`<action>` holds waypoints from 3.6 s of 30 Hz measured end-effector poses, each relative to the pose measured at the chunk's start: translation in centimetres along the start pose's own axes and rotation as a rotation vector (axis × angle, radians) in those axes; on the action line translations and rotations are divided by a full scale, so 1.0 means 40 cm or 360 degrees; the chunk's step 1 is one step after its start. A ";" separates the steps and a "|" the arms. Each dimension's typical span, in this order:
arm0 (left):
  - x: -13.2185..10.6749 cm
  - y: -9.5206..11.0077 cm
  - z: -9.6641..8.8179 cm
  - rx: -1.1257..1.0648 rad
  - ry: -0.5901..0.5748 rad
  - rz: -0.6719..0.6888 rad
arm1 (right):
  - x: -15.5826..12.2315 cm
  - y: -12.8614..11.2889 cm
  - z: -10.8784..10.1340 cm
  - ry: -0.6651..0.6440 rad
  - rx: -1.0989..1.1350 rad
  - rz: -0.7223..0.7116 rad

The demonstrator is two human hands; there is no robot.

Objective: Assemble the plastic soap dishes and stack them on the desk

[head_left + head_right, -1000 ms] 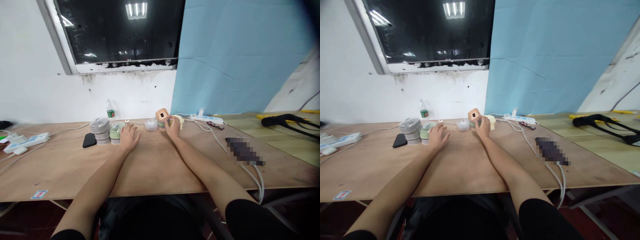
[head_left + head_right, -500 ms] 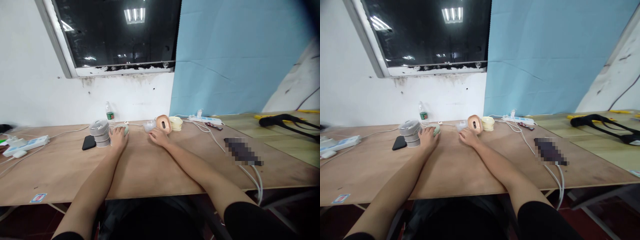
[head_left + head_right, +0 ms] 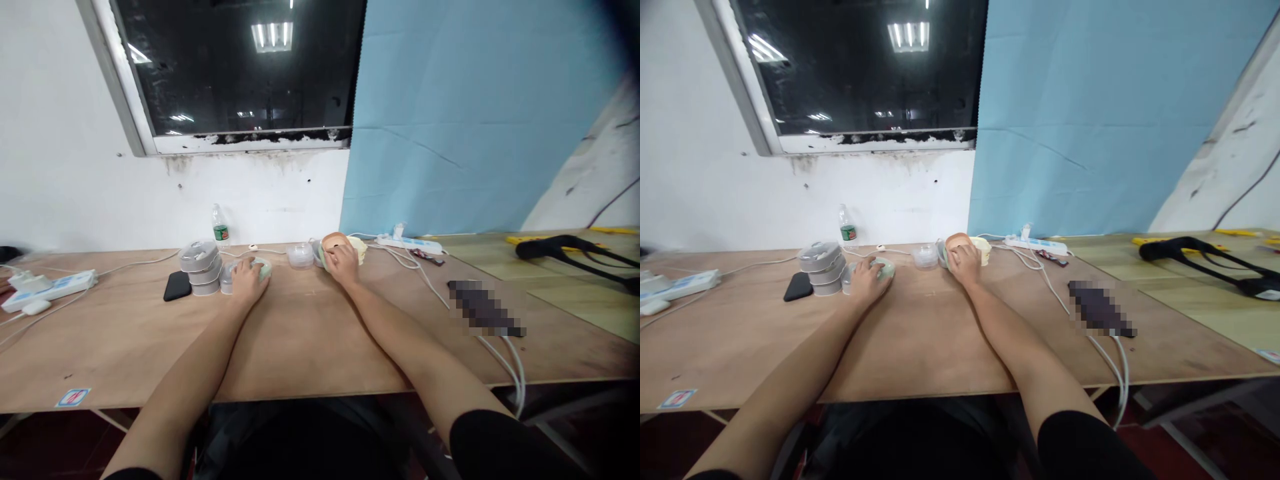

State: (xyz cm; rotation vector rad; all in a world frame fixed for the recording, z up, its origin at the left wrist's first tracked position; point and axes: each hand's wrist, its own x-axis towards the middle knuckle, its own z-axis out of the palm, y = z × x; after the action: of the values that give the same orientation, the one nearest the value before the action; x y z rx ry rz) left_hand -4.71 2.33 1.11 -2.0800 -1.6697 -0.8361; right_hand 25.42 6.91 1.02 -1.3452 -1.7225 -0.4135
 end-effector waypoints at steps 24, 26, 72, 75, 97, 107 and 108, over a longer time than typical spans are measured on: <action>-0.001 0.004 0.009 -0.0077 -0.0044 -0.0120 | -0.057 0.056 0.021 0.0026 0.0290 0.0783; -0.001 0.004 0.008 -0.0084 -0.0052 -0.0122 | -0.047 0.047 0.021 0.0045 0.0208 0.0772; 0.000 0.011 0.047 -0.0522 -0.0244 0.0333 | -0.015 0.070 0.054 0.0205 0.0281 0.0387; -0.001 0.009 0.049 -0.0541 -0.0239 0.0333 | -0.016 0.070 0.059 0.0314 0.0237 0.0487; -0.003 0.017 0.043 -0.0584 -0.0284 0.0343 | -0.020 0.056 0.097 0.0105 0.0420 0.0475; -0.004 0.018 0.036 -0.0649 -0.0357 0.0336 | -0.033 0.013 0.067 -0.0262 0.0424 0.0293; -0.005 0.019 0.035 -0.0679 -0.0366 0.0346 | -0.037 0.000 0.064 -0.0352 0.0472 0.0224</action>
State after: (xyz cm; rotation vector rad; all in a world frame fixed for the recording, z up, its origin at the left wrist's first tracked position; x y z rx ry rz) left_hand -3.70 2.83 -0.04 -2.6799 -1.4245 -0.9774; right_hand 24.32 7.83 -1.56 -1.3191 -1.7713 0.0726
